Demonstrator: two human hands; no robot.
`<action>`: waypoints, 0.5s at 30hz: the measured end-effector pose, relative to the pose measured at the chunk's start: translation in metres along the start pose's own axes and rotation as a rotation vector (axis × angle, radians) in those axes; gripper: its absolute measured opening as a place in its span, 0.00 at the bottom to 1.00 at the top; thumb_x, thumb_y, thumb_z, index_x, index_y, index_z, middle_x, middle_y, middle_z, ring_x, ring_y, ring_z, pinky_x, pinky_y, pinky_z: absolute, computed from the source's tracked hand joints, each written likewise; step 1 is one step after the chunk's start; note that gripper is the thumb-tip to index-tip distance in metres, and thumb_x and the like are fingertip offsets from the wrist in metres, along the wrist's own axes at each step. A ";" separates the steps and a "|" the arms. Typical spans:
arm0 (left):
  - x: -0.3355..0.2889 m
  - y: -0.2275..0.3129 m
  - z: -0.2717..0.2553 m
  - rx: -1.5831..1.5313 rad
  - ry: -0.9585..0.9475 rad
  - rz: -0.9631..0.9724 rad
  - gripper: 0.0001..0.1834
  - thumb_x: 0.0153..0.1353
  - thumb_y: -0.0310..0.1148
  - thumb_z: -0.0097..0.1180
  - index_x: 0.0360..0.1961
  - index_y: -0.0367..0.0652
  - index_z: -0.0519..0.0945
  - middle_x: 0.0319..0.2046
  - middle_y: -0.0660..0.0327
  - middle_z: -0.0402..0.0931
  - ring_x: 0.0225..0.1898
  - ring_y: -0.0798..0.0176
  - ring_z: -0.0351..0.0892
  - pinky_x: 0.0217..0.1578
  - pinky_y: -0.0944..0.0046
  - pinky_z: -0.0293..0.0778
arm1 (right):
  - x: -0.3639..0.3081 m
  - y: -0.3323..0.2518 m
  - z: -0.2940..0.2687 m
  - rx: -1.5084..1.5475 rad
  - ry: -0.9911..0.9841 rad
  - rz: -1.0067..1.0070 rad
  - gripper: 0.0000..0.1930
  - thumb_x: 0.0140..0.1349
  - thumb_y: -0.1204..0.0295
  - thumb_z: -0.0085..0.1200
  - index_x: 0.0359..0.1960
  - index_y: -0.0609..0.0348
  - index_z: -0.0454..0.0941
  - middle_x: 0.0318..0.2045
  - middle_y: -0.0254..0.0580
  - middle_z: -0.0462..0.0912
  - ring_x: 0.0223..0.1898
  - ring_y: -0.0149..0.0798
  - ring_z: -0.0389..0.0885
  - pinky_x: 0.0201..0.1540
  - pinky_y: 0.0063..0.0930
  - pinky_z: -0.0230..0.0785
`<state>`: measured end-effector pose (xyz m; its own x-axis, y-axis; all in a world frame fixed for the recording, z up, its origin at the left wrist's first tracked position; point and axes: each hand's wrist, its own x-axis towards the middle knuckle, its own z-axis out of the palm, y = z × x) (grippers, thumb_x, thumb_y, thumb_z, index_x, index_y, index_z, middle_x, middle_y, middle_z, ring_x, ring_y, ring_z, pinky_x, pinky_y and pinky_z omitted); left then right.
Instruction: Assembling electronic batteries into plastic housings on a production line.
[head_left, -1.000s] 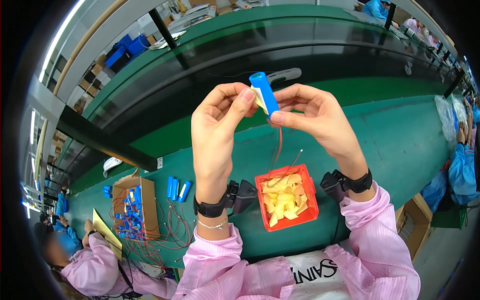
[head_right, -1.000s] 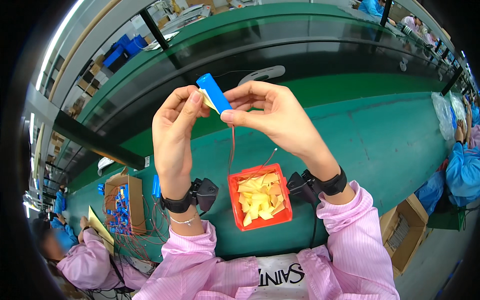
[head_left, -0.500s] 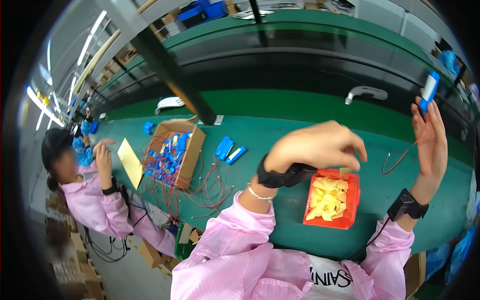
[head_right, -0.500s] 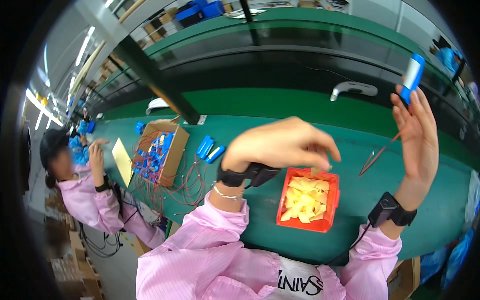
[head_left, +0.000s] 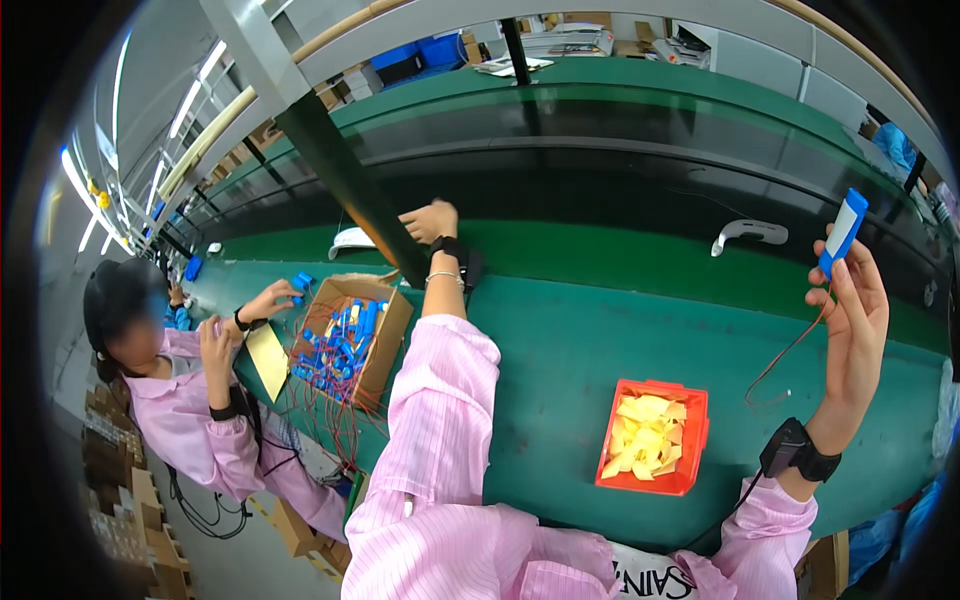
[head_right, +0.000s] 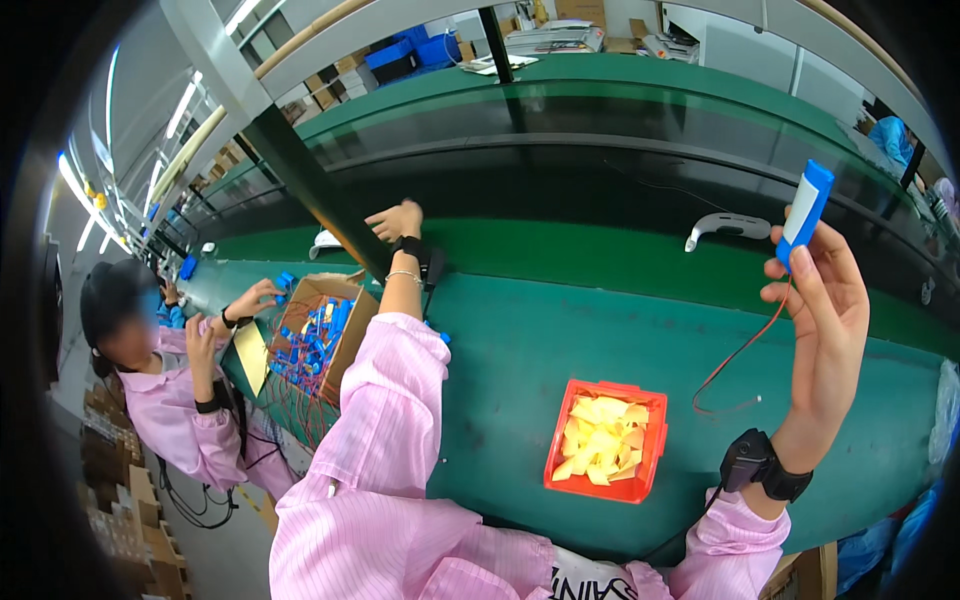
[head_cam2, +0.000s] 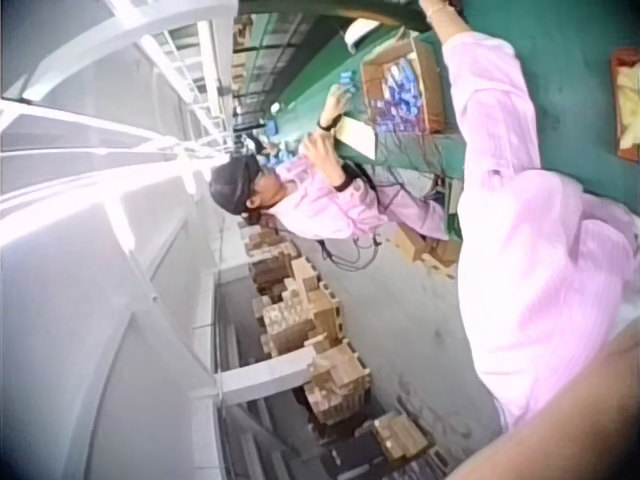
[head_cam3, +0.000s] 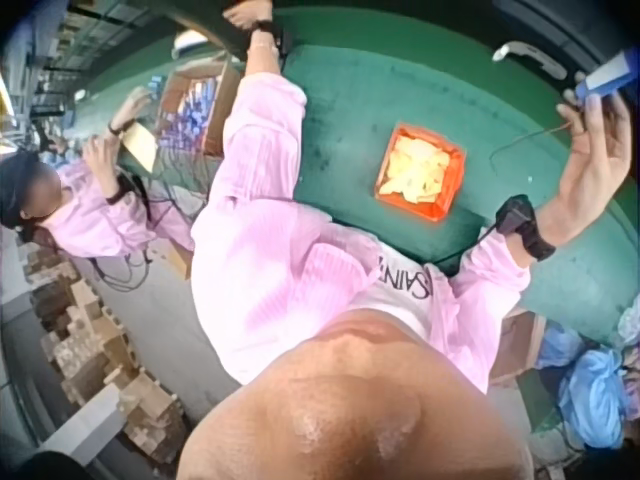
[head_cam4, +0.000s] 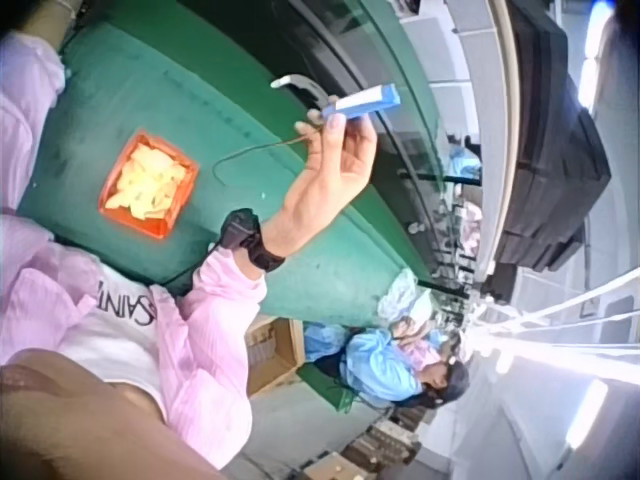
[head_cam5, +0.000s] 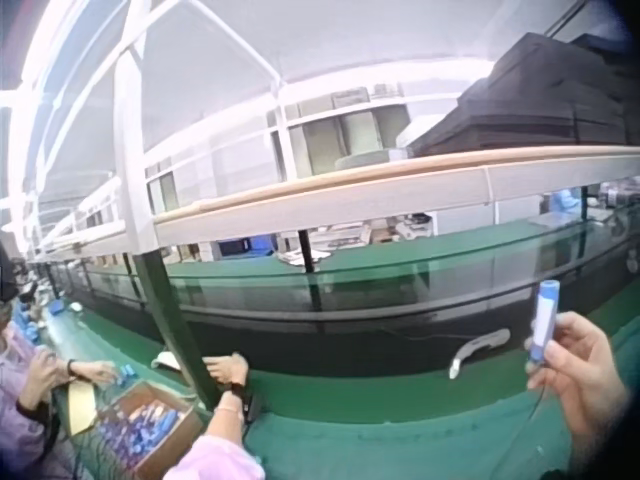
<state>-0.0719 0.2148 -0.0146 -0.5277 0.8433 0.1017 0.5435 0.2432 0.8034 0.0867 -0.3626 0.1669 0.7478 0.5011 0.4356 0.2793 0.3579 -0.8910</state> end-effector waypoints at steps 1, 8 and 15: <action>0.009 -0.010 0.000 -0.053 -0.005 0.037 0.55 0.56 0.47 0.63 0.69 0.22 0.43 0.67 0.28 0.52 0.69 0.33 0.56 0.68 0.42 0.54 | -0.001 0.001 -0.001 -0.017 -0.001 0.004 0.19 0.68 0.72 0.55 0.58 0.68 0.72 0.48 0.50 0.81 0.39 0.30 0.80 0.38 0.23 0.74; 0.009 -0.023 -0.033 -0.012 0.010 0.134 0.21 0.66 0.34 0.49 0.46 0.20 0.77 0.42 0.33 0.80 0.48 0.39 0.81 0.55 0.48 0.71 | -0.004 0.004 -0.003 -0.069 0.038 0.061 0.20 0.67 0.72 0.55 0.57 0.69 0.71 0.45 0.51 0.82 0.35 0.29 0.80 0.36 0.23 0.74; 0.078 -0.055 0.024 0.892 -0.155 0.614 0.16 0.63 0.34 0.51 0.41 0.34 0.85 0.40 0.48 0.85 0.44 0.46 0.85 0.41 0.53 0.77 | -0.010 -0.008 0.016 -0.062 0.065 0.089 0.20 0.66 0.71 0.56 0.56 0.70 0.72 0.46 0.53 0.82 0.35 0.30 0.81 0.36 0.23 0.75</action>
<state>-0.1276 0.2782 -0.0652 0.0487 0.9754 0.2150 0.9963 -0.0323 -0.0792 0.0678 -0.3581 0.1715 0.8083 0.4756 0.3470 0.2451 0.2641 -0.9328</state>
